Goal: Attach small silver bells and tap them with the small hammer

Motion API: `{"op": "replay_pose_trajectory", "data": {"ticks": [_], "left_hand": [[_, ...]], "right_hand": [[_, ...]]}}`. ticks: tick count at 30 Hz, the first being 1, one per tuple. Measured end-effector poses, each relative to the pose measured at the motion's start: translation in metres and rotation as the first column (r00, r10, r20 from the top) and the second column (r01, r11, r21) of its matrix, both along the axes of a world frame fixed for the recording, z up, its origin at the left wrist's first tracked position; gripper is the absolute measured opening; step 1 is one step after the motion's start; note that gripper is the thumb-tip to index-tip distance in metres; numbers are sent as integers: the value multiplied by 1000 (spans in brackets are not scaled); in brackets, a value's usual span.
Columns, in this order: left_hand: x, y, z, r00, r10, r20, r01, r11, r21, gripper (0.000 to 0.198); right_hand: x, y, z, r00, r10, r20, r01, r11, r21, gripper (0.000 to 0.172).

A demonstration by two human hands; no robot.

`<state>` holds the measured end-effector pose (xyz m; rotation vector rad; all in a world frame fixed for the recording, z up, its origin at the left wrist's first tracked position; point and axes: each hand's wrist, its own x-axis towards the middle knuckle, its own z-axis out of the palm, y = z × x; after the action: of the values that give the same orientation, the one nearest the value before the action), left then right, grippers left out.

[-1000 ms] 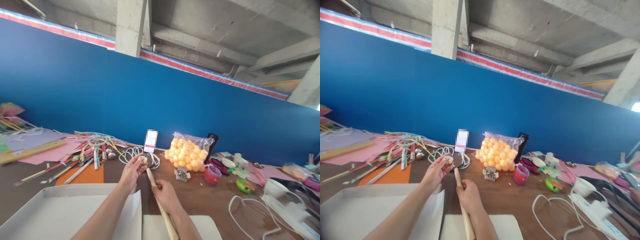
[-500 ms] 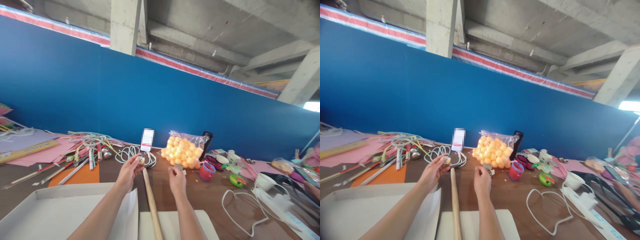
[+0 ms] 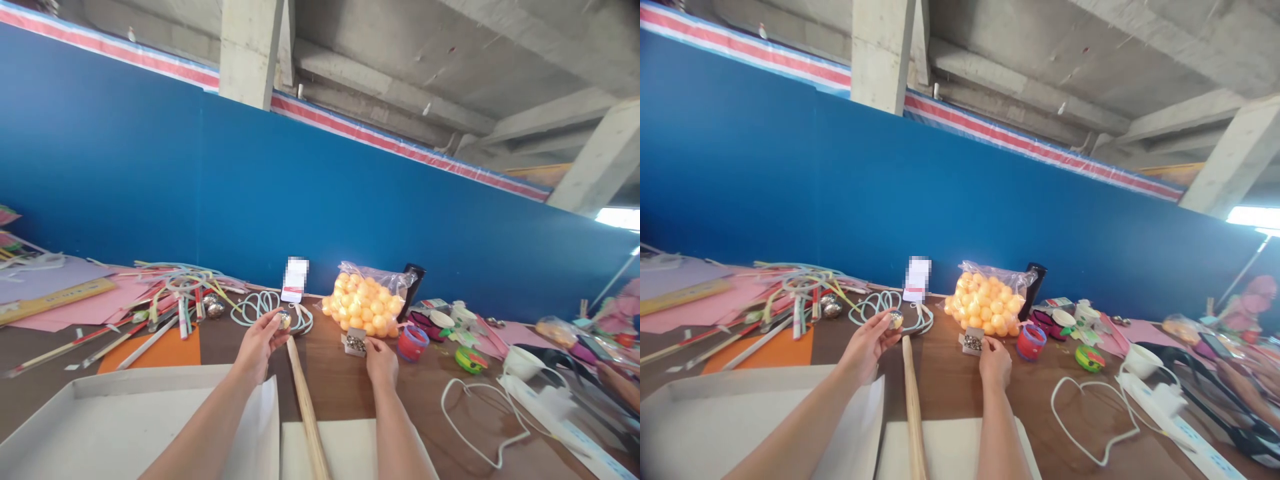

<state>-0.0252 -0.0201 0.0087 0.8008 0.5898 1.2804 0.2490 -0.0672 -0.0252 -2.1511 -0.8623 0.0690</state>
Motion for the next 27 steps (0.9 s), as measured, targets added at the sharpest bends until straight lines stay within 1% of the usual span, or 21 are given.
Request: {"op": "replay_pose_trajectory", "data": {"ticks": [7, 16, 27], "left_hand": [[0, -2, 1, 1000, -5, -14, 5, 1000, -9, 36], [1, -3, 1, 1000, -9, -22, 8, 1000, -8, 35], [1, -4, 2, 1000, -15, -25, 14, 1000, -16, 35]], "right_hand": [[-3, 1, 2, 1000, -5, 23, 7, 996, -87, 36], [-10, 3, 4, 999, -3, 48, 10, 989, -148, 33], [-1, 1, 8, 999, -12, 35, 16, 995, -99, 39]]}}
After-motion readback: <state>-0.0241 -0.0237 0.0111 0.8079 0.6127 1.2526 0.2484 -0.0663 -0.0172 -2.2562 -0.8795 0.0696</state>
